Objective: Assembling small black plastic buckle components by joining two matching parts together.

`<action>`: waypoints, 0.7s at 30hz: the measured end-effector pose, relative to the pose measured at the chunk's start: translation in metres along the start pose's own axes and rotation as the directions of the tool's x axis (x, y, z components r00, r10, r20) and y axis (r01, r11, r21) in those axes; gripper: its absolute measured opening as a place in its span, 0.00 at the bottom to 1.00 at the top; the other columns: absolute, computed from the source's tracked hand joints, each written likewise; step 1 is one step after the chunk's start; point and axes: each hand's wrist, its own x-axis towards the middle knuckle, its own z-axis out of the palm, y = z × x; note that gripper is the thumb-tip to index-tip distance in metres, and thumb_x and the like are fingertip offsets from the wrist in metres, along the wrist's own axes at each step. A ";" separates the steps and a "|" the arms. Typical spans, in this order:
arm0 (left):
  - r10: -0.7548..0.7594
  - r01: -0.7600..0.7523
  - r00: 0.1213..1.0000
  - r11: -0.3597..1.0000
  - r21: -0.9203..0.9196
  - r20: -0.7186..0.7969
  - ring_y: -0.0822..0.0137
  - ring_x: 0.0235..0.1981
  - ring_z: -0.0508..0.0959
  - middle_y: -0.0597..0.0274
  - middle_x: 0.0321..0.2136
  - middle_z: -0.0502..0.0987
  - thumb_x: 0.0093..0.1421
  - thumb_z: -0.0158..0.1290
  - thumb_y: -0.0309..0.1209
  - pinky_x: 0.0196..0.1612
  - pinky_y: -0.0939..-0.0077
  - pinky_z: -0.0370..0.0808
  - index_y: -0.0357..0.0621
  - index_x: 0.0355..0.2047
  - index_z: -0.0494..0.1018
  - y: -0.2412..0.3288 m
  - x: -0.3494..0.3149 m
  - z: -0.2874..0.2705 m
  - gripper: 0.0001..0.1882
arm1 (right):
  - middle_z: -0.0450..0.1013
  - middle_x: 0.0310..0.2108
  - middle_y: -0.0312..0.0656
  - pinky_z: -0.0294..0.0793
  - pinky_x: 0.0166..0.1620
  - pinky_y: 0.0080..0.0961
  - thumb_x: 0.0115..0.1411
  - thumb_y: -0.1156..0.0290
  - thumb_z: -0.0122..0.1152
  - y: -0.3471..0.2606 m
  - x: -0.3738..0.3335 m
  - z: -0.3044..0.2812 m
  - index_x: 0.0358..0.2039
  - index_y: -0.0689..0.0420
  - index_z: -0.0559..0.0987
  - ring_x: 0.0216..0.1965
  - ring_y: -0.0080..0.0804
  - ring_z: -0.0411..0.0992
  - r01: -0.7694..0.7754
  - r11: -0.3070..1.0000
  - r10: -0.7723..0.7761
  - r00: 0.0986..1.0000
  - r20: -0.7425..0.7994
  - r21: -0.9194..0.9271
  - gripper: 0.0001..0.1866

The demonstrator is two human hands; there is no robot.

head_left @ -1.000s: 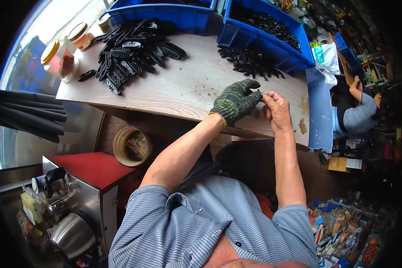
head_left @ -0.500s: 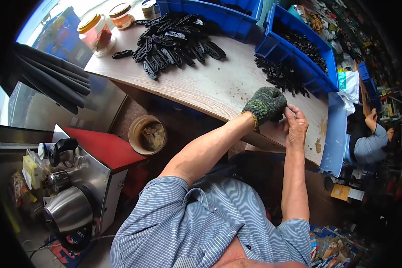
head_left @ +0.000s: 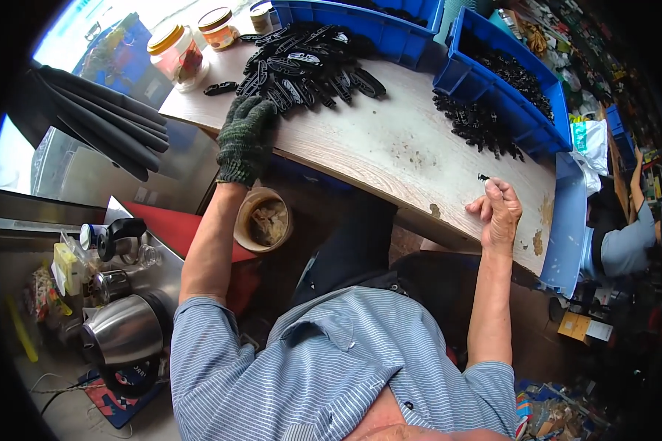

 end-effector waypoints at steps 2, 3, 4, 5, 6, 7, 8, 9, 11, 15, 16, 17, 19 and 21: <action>0.039 -0.039 0.998 0.999 0.005 0.048 0.44 0.53 0.74 0.49 0.48 0.77 0.54 0.56 0.26 0.55 0.52 0.72 0.49 0.48 0.77 0.001 0.002 0.001 0.19 | 0.61 0.10 0.31 0.79 0.28 0.31 0.59 0.66 0.69 0.000 -0.001 0.000 0.37 0.58 0.79 0.15 0.25 0.69 0.008 1.000 -0.008 1.000 -0.005 0.015 0.11; 0.080 -0.080 0.992 0.997 0.001 0.095 0.45 0.54 0.74 0.50 0.50 0.76 0.54 0.56 0.27 0.55 0.53 0.73 0.50 0.48 0.77 0.005 0.005 0.004 0.19 | 0.62 0.10 0.31 0.80 0.29 0.31 0.59 0.66 0.69 0.001 -0.001 -0.002 0.37 0.57 0.79 0.15 0.26 0.69 0.011 1.000 -0.010 1.000 -0.009 0.015 0.11; 0.086 -0.085 0.992 0.996 -0.010 0.093 0.45 0.54 0.74 0.50 0.50 0.76 0.54 0.56 0.27 0.55 0.53 0.73 0.50 0.48 0.77 0.010 0.006 0.010 0.19 | 0.62 0.11 0.31 0.80 0.30 0.32 0.59 0.66 0.68 0.001 -0.002 -0.002 0.37 0.57 0.79 0.15 0.26 0.70 0.013 1.000 -0.013 1.000 -0.013 0.013 0.11; 0.105 -0.102 0.988 0.994 -0.033 0.114 0.45 0.54 0.73 0.50 0.51 0.75 0.54 0.56 0.27 0.55 0.53 0.73 0.51 0.48 0.77 0.016 0.007 0.016 0.19 | 0.62 0.11 0.31 0.80 0.30 0.32 0.59 0.66 0.68 0.001 -0.003 -0.002 0.37 0.57 0.79 0.15 0.26 0.70 0.019 1.000 -0.019 1.000 -0.023 0.007 0.11; 0.120 -0.114 0.983 0.992 -0.050 0.137 0.45 0.55 0.73 0.51 0.52 0.75 0.54 0.56 0.27 0.55 0.53 0.73 0.52 0.49 0.77 0.024 0.007 0.020 0.19 | 0.62 0.11 0.31 0.80 0.30 0.32 0.59 0.66 0.68 0.001 -0.002 -0.001 0.37 0.57 0.79 0.16 0.26 0.70 0.025 1.000 -0.025 1.000 -0.019 0.010 0.10; 0.102 -0.087 0.986 0.989 -0.118 0.129 0.45 0.54 0.73 0.52 0.50 0.75 0.53 0.56 0.26 0.55 0.52 0.73 0.53 0.45 0.77 0.043 0.011 0.021 0.17 | 0.62 0.11 0.31 0.81 0.31 0.32 0.60 0.66 0.68 0.002 -0.002 -0.002 0.37 0.57 0.79 0.16 0.26 0.70 0.032 0.999 -0.032 0.999 -0.022 0.009 0.10; 0.108 -0.091 0.986 0.987 -0.132 0.128 0.45 0.54 0.73 0.52 0.50 0.75 0.53 0.56 0.26 0.55 0.52 0.73 0.53 0.45 0.77 0.057 0.015 0.020 0.17 | 0.62 0.11 0.31 0.81 0.31 0.32 0.60 0.66 0.68 0.002 -0.003 -0.002 0.37 0.57 0.79 0.16 0.26 0.70 0.035 0.999 -0.035 0.999 -0.033 0.000 0.10; 0.129 -0.100 0.980 0.978 -0.181 0.153 0.45 0.54 0.73 0.52 0.49 0.75 0.53 0.56 0.26 0.54 0.52 0.73 0.53 0.43 0.77 0.068 0.018 0.017 0.16 | 0.62 0.11 0.31 0.81 0.31 0.33 0.60 0.67 0.68 0.002 -0.003 -0.001 0.37 0.57 0.79 0.16 0.26 0.71 0.033 0.999 -0.033 0.999 -0.032 0.005 0.10; 0.176 -0.132 0.972 0.958 -0.255 0.157 0.45 0.51 0.74 0.53 0.45 0.75 0.51 0.57 0.25 0.51 0.51 0.74 0.53 0.37 0.76 0.083 0.023 0.021 0.12 | 0.63 0.11 0.31 0.81 0.31 0.33 0.60 0.67 0.68 0.004 -0.003 -0.002 0.37 0.57 0.78 0.16 0.26 0.71 0.032 0.999 -0.032 0.999 -0.025 0.017 0.09; 0.249 -0.203 0.959 0.938 -0.282 0.137 0.46 0.46 0.74 0.56 0.40 0.75 0.51 0.56 0.25 0.47 0.51 0.74 0.51 0.38 0.76 0.095 0.028 0.031 0.13 | 0.63 0.11 0.31 0.81 0.31 0.34 0.59 0.68 0.68 0.002 -0.005 0.002 0.37 0.57 0.78 0.16 0.26 0.71 0.023 0.999 -0.022 0.999 -0.050 0.031 0.10; 0.253 -0.207 0.958 0.935 -0.286 0.134 0.46 0.46 0.74 0.56 0.40 0.75 0.51 0.56 0.25 0.47 0.51 0.74 0.51 0.38 0.76 0.096 0.025 0.033 0.13 | 0.63 0.11 0.31 0.81 0.31 0.34 0.59 0.68 0.68 0.002 -0.005 0.002 0.37 0.57 0.78 0.16 0.26 0.71 0.027 0.999 -0.026 0.998 -0.055 0.029 0.10; 0.252 -0.217 0.960 0.946 -0.240 0.124 0.47 0.45 0.74 0.56 0.40 0.75 0.51 0.56 0.26 0.45 0.52 0.74 0.50 0.38 0.76 0.098 0.021 0.034 0.13 | 0.63 0.10 0.31 0.81 0.31 0.34 0.59 0.68 0.68 0.002 -0.005 0.003 0.37 0.58 0.78 0.16 0.26 0.71 0.034 0.999 -0.033 0.998 -0.058 0.023 0.10; 0.252 -0.227 0.961 0.954 -0.194 0.114 0.47 0.45 0.74 0.56 0.41 0.76 0.51 0.56 0.26 0.43 0.53 0.74 0.50 0.39 0.75 0.101 0.019 0.034 0.13 | 0.63 0.10 0.31 0.81 0.31 0.34 0.59 0.68 0.68 0.002 -0.004 0.003 0.37 0.58 0.78 0.16 0.26 0.71 0.042 0.999 -0.040 0.997 -0.062 0.017 0.10; 0.290 -0.261 0.948 0.945 -0.198 0.135 0.48 0.44 0.74 0.56 0.41 0.76 0.51 0.56 0.27 0.41 0.54 0.74 0.51 0.39 0.75 0.106 0.020 0.035 0.13 | 0.63 0.10 0.32 0.81 0.31 0.34 0.59 0.67 0.68 0.001 -0.005 0.003 0.37 0.58 0.78 0.16 0.26 0.71 0.035 0.999 -0.034 0.997 -0.068 0.018 0.10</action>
